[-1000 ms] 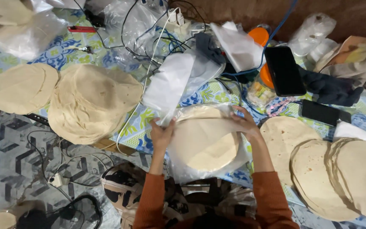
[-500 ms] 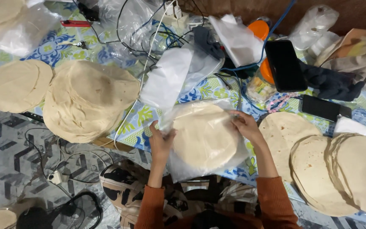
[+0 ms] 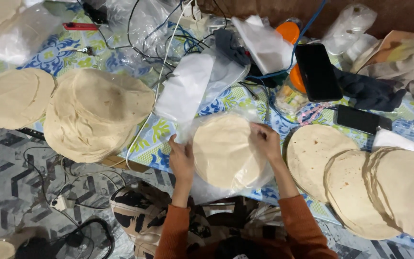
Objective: The person packages flatbread into plastic bags by hand on a table, placing them into a stack.
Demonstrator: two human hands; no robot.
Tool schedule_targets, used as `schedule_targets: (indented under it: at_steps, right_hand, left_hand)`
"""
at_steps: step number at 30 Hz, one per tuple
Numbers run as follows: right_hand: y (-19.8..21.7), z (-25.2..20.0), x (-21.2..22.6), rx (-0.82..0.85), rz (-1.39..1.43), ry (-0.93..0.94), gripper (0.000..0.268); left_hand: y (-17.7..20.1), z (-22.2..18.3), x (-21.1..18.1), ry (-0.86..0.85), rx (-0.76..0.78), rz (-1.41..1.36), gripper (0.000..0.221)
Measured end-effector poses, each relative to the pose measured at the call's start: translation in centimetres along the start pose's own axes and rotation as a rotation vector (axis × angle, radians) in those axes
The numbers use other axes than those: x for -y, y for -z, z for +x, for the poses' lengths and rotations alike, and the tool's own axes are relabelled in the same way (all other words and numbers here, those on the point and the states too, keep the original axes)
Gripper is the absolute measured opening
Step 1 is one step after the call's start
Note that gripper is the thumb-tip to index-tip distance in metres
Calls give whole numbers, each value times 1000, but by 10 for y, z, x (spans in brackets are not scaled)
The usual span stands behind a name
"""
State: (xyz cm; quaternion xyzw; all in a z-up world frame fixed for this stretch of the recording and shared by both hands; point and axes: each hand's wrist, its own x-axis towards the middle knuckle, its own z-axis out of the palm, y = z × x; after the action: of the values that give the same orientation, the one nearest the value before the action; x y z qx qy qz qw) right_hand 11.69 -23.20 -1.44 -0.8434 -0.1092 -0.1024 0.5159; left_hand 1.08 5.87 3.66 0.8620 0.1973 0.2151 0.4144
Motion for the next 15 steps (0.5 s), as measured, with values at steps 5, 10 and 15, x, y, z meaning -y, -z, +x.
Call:
schedule_targets:
  at_steps: [5,10,15]
  right_hand:
    - [24,-16,29,55,-160,-164,58]
    - [33,-50,21,155,22,-298,80]
    - [30,-62,3,94,97,-272,78]
  left_hand:
    - [26,-21,-9,97,63,-160,84]
    - [21,-37,24,48,142,-314,103]
    - [17,-39,25,57,100,-263,101]
